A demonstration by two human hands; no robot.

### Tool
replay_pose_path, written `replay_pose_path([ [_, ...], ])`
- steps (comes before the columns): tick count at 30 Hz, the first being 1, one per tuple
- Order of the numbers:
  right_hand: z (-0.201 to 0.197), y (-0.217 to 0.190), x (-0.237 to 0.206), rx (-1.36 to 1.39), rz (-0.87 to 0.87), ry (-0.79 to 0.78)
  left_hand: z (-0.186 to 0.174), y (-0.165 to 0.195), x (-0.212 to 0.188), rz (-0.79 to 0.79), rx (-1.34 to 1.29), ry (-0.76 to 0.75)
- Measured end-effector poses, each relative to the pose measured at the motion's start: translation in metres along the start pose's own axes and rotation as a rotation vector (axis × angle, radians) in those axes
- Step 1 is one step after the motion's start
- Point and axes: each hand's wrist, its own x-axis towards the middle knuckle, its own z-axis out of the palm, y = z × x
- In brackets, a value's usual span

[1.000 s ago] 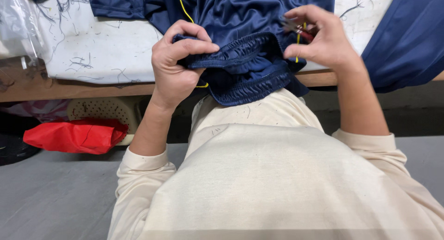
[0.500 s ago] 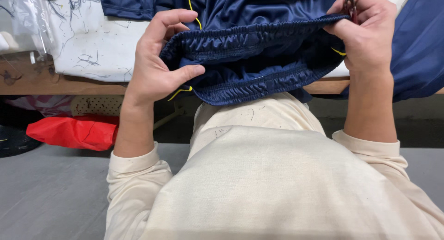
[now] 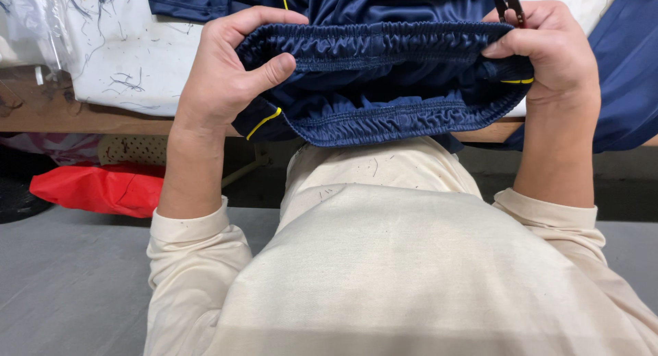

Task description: The person trims loose threads and excess fabric from the elastic waistband and seams of a navy blue garment using small scissors. They repeatedly reposition the garment to access different areas and continue cutting until the end of the clip.

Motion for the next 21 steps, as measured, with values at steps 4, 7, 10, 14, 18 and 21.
replay_pose_path([
  [4, -0.011, 0.009, 0.005, 0.199, 0.094, -0.036, -0.004, 0.001, 0.006, -0.074, 0.026, -0.004],
  [7, -0.016, 0.012, 0.010, 0.288, 0.115, -0.096, -0.006, 0.003, 0.012, 0.005, 0.069, -0.017],
  [10, -0.021, 0.013, 0.012, 0.351, 0.114, -0.131, -0.005, 0.008, 0.015, -0.031, -0.006, 0.047],
  [14, -0.026, 0.018, 0.006, 0.463, 0.007, -0.152, -0.003, 0.016, 0.012, -0.006, -0.064, 0.074],
  [18, -0.027, 0.026, -0.004, 0.353, -0.024, -0.007, 0.003, 0.026, 0.004, 0.035, 0.104, -0.015],
  [21, -0.026, 0.028, -0.009, 0.372, -0.064, -0.006, 0.007, 0.032, 0.002, 0.015, 0.312, -0.018],
])
